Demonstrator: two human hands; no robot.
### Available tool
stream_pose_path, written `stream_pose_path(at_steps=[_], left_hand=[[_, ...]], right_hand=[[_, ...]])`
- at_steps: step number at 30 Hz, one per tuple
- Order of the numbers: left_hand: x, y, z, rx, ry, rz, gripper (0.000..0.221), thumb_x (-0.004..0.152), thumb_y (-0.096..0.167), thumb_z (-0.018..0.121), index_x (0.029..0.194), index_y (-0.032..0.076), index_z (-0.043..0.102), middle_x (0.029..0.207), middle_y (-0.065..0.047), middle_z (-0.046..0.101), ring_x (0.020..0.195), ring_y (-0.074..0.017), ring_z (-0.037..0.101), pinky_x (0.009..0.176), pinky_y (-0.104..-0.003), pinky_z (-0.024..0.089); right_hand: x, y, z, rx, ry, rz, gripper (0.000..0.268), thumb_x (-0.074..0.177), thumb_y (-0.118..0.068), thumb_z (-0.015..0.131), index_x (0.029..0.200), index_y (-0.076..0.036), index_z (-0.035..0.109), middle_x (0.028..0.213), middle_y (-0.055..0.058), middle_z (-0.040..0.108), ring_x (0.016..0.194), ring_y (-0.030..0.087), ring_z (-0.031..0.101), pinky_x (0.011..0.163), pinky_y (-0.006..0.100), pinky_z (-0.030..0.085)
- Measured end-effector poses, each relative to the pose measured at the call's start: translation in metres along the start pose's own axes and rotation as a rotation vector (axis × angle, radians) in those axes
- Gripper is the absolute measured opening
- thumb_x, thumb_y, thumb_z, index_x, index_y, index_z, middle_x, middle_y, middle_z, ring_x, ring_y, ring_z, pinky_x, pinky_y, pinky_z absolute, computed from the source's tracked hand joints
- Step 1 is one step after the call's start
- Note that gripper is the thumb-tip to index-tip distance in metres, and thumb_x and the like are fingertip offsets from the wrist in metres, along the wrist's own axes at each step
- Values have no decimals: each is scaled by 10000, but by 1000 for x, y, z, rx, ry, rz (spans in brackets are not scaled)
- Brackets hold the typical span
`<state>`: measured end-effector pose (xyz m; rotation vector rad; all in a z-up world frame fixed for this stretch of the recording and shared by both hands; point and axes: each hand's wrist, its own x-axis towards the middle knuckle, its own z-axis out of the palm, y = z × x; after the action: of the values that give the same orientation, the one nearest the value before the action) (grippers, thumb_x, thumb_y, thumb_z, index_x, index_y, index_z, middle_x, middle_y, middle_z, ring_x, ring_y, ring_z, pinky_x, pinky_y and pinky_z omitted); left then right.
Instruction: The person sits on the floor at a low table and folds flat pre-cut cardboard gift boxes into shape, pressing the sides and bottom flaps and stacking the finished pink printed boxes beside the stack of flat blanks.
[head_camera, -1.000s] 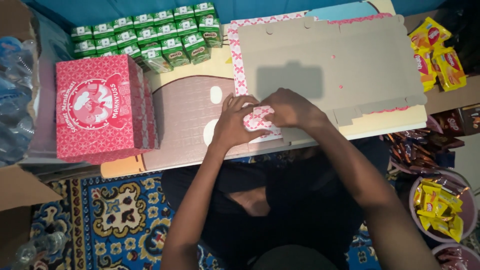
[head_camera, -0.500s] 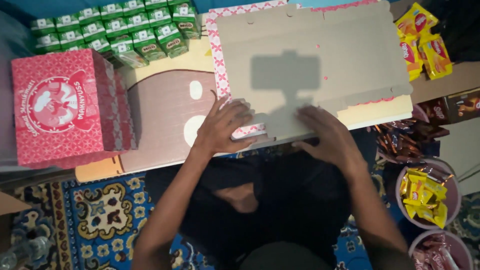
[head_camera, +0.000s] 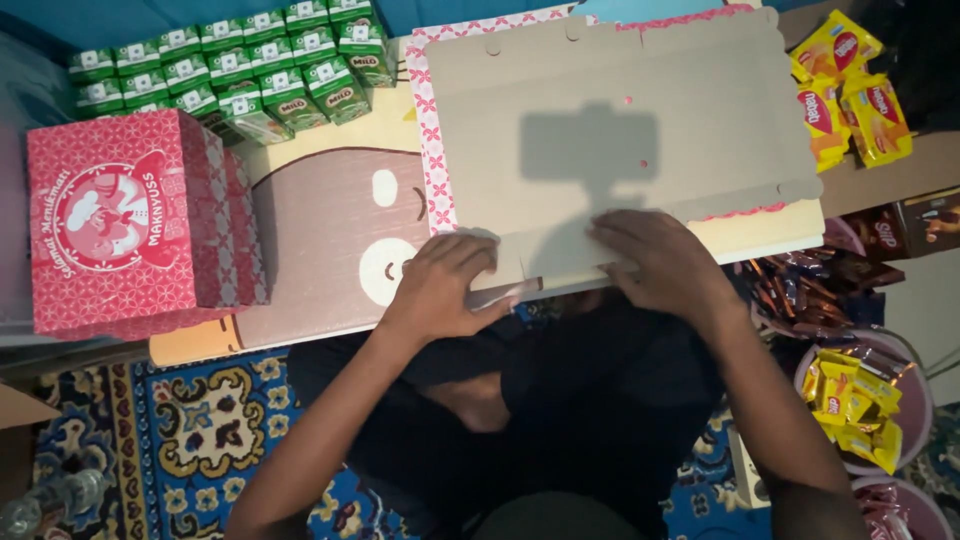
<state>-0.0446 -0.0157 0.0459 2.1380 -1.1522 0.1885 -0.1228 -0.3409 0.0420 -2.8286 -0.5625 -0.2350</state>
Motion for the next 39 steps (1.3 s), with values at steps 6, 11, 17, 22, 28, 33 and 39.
stream_pose_path(at_steps=[6,11,17,22,28,33,39], left_hand=[[9,3,-7,0,-110,-100,393,785,450,784,805,63,718,1106,-113,745,1032,-351,691,963,-516,517],[26,1,2,76,-236,-200,492,789,525,740,975,74,674,1008,-129,732,976,-359,700,927,-508,525],[61,16,9,191,-383,-159,723,754,572,753,1271,85,614,1086,-153,701,999,-414,697,890,-534,515],[69,5,38,227,-588,-169,641,805,520,709,1270,83,646,1117,-148,680,977,-428,690,880,-546,520],[73,15,29,257,-619,-213,477,837,453,700,1119,70,731,1046,-159,704,867,-453,719,787,-559,564],[87,23,18,222,-668,-285,418,938,408,579,940,54,802,856,-210,763,811,-457,746,751,-513,580],[85,24,9,198,-594,-255,390,947,355,588,917,25,794,872,-222,761,821,-471,738,769,-532,576]], right_hand=[[8,5,-5,131,2,76,392,923,-367,688,1248,-158,748,1244,62,746,1268,272,656,1101,425,474],[14,13,-8,159,5,112,416,876,-335,759,1233,-122,754,1181,123,760,1197,334,684,1062,450,503],[19,20,-8,236,4,163,453,821,-242,819,1253,-122,754,1186,119,762,1181,344,686,1057,437,512],[16,28,-10,228,36,155,579,722,-208,885,1273,-96,742,1198,150,756,1181,368,681,1074,449,517],[-9,39,7,252,-48,307,667,712,-273,872,1355,-231,700,1299,61,722,1293,293,623,1130,427,479],[-26,41,30,155,162,151,639,818,-403,835,1400,-196,674,1342,85,708,1265,272,651,1073,391,525],[-18,34,22,248,229,149,528,851,-291,824,1344,-145,704,1287,69,735,1228,288,672,1096,404,510]])
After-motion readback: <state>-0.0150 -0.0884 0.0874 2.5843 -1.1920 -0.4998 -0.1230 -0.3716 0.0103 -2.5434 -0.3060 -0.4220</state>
